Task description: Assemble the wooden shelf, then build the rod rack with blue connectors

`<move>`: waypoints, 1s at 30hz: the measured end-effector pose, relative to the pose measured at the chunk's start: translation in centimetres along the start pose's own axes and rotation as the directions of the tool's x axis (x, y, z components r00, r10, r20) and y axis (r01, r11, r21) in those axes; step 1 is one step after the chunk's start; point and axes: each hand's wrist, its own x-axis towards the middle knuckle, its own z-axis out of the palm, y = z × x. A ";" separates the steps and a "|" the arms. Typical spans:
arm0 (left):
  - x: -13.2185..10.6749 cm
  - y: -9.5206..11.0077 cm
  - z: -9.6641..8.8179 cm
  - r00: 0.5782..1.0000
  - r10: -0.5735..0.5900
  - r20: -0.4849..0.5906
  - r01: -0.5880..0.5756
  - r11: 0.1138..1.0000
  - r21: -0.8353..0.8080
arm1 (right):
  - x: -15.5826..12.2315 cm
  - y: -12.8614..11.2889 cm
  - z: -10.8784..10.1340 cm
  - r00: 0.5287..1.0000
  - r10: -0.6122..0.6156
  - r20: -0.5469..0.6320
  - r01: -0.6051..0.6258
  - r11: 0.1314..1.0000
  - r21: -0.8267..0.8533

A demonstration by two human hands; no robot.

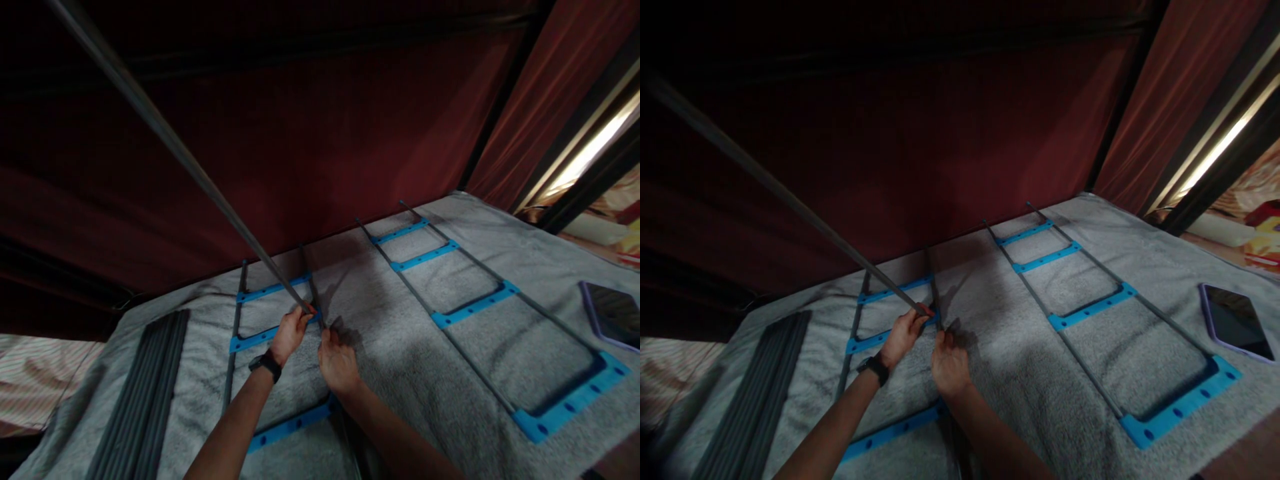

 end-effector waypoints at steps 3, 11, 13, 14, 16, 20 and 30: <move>0.2 0.1 0.0 1.000 0.011 0.024 -0.011 1.000 0.002 | 0.1 0.1 -0.1 1.000 -0.025 0.010 0.025 1.000 0.001; 0.7 -0.4 -0.2 0.998 0.037 0.042 -0.038 0.999 0.012 | 0.6 0.7 -1.1 0.997 -0.018 0.075 0.011 0.995 0.100; 0.9 -0.6 -0.3 0.998 0.040 0.048 -0.041 0.999 0.013 | 1.7 1.2 -2.2 0.998 -0.008 0.068 -0.006 0.980 0.201; 1.0 -0.7 -0.4 0.998 0.041 0.051 -0.042 0.999 0.012 | 2.5 1.5 -2.9 0.998 -0.004 0.057 -0.010 0.966 0.260; 1.1 -1.0 -0.4 0.997 0.046 0.061 -0.047 0.999 0.004 | 4.7 1.8 -4.7 0.999 -0.048 0.017 0.038 0.925 0.378; 1.4 -1.6 -0.2 0.996 0.051 0.069 -0.049 0.999 -0.019 | 9.5 1.0 -9.1 0.958 -0.266 -0.104 0.279 0.793 0.542; 1.3 -0.9 -0.1 0.995 0.077 0.070 -0.067 0.989 -0.132 | 13.7 -4.6 -11.9 0.990 -0.123 -0.072 0.097 0.216 0.972</move>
